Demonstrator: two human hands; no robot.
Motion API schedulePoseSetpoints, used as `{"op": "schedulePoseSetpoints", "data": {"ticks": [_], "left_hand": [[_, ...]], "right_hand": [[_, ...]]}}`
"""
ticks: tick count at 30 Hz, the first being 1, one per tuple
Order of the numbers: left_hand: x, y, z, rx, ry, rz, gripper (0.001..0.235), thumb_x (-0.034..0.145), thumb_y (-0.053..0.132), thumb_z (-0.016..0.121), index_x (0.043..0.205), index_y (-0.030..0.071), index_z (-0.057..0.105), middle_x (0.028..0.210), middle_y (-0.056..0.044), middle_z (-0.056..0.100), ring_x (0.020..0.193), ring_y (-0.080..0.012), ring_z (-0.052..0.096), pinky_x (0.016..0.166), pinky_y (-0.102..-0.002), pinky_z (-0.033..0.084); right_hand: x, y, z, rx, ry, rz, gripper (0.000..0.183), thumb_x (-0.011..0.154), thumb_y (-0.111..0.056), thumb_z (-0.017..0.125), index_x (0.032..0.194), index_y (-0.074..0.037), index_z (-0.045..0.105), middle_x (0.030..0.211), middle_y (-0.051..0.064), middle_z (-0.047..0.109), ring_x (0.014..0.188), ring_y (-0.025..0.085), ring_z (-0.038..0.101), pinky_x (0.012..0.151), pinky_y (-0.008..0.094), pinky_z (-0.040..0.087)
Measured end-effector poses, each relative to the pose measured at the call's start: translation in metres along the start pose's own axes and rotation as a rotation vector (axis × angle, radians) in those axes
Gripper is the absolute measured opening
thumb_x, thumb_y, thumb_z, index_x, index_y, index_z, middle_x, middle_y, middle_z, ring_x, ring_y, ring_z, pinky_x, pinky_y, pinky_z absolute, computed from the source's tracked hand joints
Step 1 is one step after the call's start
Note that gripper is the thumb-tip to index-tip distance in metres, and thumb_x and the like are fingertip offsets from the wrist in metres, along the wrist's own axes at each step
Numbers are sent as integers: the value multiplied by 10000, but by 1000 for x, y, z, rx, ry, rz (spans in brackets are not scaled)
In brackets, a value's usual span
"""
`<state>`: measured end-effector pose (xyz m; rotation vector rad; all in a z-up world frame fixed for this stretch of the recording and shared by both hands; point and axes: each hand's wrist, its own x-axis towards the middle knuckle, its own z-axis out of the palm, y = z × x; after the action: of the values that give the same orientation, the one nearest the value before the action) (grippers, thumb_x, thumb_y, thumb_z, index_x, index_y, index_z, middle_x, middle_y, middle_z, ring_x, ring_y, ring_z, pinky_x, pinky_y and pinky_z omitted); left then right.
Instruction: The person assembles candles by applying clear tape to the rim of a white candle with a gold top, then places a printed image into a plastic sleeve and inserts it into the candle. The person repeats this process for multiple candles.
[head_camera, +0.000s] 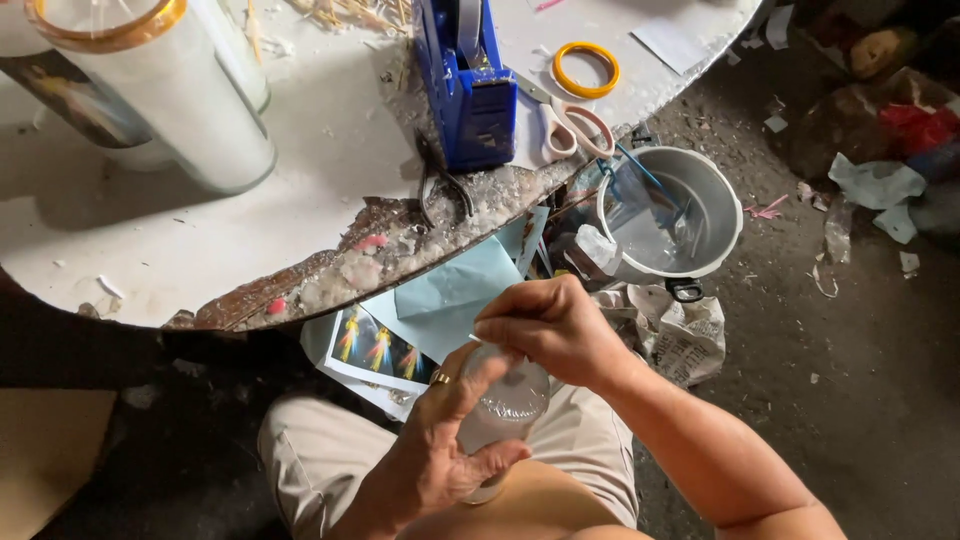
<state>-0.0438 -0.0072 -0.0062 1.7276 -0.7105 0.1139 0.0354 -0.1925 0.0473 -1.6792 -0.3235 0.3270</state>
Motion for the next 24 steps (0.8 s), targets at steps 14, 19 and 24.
{"op": "schedulePoseSetpoints", "data": {"ticks": [14, 19, 24], "left_hand": [[-6, 6, 1, 14, -8, -202, 611, 665, 279, 939, 1163, 162, 607, 1112, -115, 608, 846, -247, 683, 762, -265, 528], [-5, 2, 3, 5, -16, -210, 629, 657, 295, 931, 1156, 122, 589, 1138, -107, 640, 793, -241, 721, 670, -308, 564], [-3, -4, 1, -14, -26, -209, 623, 690, 260, 908, 1183, 97, 563, 1113, -97, 624, 887, -273, 680, 759, -339, 523]], "right_hand": [[66, -35, -41, -805, 103, -489, 110, 963, -55, 687, 909, -139, 734, 836, 8, 727, 703, 134, 680, 618, 300, 563], [159, -57, -90, -541, 395, -618, 158, 957, 89, 670, 1066, -1, 601, 972, 136, 721, 860, 267, 811, 740, 338, 701], [192, -63, -80, -469, 447, -311, 164, 822, -55, 786, 933, -128, 689, 922, -1, 713, 809, 120, 674, 712, 273, 557]]}}
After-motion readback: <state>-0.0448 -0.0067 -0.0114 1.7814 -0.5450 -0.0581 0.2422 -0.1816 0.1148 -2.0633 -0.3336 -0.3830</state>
